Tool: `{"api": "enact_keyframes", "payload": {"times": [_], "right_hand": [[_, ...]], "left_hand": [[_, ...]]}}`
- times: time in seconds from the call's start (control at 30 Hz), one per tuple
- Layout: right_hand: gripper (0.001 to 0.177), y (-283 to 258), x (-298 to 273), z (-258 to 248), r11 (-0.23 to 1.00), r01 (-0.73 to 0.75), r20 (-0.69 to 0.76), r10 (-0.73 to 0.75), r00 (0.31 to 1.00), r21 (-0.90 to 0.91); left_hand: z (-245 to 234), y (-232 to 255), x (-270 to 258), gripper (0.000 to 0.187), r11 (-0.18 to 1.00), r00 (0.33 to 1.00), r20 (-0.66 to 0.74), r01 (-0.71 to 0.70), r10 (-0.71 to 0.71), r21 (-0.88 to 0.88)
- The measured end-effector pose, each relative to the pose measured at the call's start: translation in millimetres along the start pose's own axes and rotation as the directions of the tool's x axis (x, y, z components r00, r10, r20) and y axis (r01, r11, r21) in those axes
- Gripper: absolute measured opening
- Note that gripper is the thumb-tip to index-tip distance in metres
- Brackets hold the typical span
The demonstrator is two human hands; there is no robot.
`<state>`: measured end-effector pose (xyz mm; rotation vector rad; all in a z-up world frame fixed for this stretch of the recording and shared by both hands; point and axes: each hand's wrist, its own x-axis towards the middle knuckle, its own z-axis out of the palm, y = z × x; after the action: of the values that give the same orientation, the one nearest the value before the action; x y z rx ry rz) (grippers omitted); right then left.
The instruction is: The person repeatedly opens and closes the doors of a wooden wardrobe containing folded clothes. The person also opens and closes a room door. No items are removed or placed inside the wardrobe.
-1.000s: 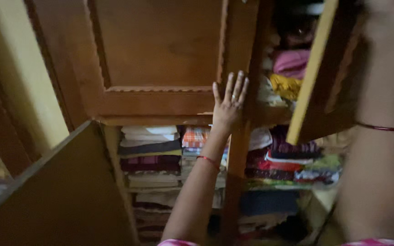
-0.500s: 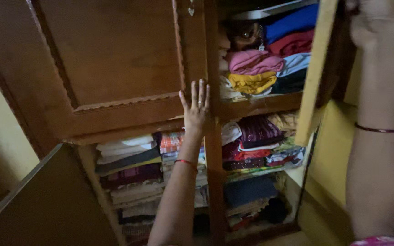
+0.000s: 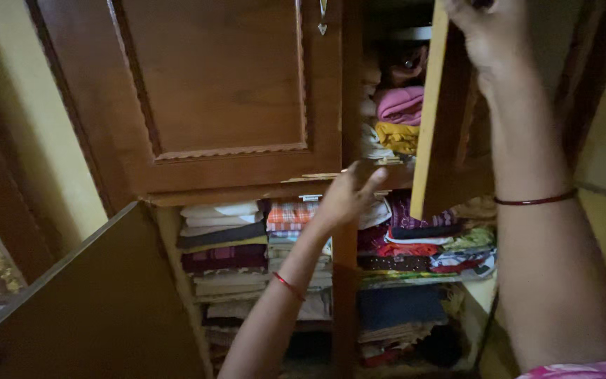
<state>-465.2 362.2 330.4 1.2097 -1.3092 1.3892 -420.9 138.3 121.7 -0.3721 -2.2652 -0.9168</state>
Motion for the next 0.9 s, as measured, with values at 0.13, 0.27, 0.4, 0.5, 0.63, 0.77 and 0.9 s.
{"api": "enact_keyframes", "payload": {"times": [0.13,0.27,0.4,0.5,0.63,0.77,0.9], "right_hand": [[0.036,29,9,23,0.995,0.073,0.001,-0.074,0.997,-0.074],[0.040,55,13,40,0.996,0.027,-0.021,-0.029,0.999,-0.084],[0.069,69,14,45,0.982,0.006,0.005,-0.006,1.000,-0.191],[0.076,77,16,49,0.978,0.141,0.027,-0.138,0.990,-0.157],[0.075,84,19,56,0.976,0.188,0.045,-0.184,0.982,-0.111],[0.076,84,19,55,0.952,0.282,0.053,-0.278,0.959,-0.118],[0.076,81,17,47,0.978,0.189,0.119,-0.177,0.977,-0.090]], "left_hand": [[30,40,17,0.075,0.889,0.963,-0.141,-0.268,0.231,-0.370],[59,49,31,0.075,0.940,0.934,-0.349,-0.190,0.083,-0.284],[74,32,44,0.055,0.876,0.896,-0.442,-0.244,0.040,-0.416],[79,20,51,0.055,0.856,0.882,-0.468,-0.288,0.062,-0.429],[82,9,52,0.056,0.826,0.919,-0.392,-0.184,-0.049,-0.534],[86,0,58,0.060,0.799,0.903,-0.429,-0.267,0.013,-0.539],[90,-4,59,0.069,0.908,0.850,-0.524,-0.265,0.062,-0.323]]}}
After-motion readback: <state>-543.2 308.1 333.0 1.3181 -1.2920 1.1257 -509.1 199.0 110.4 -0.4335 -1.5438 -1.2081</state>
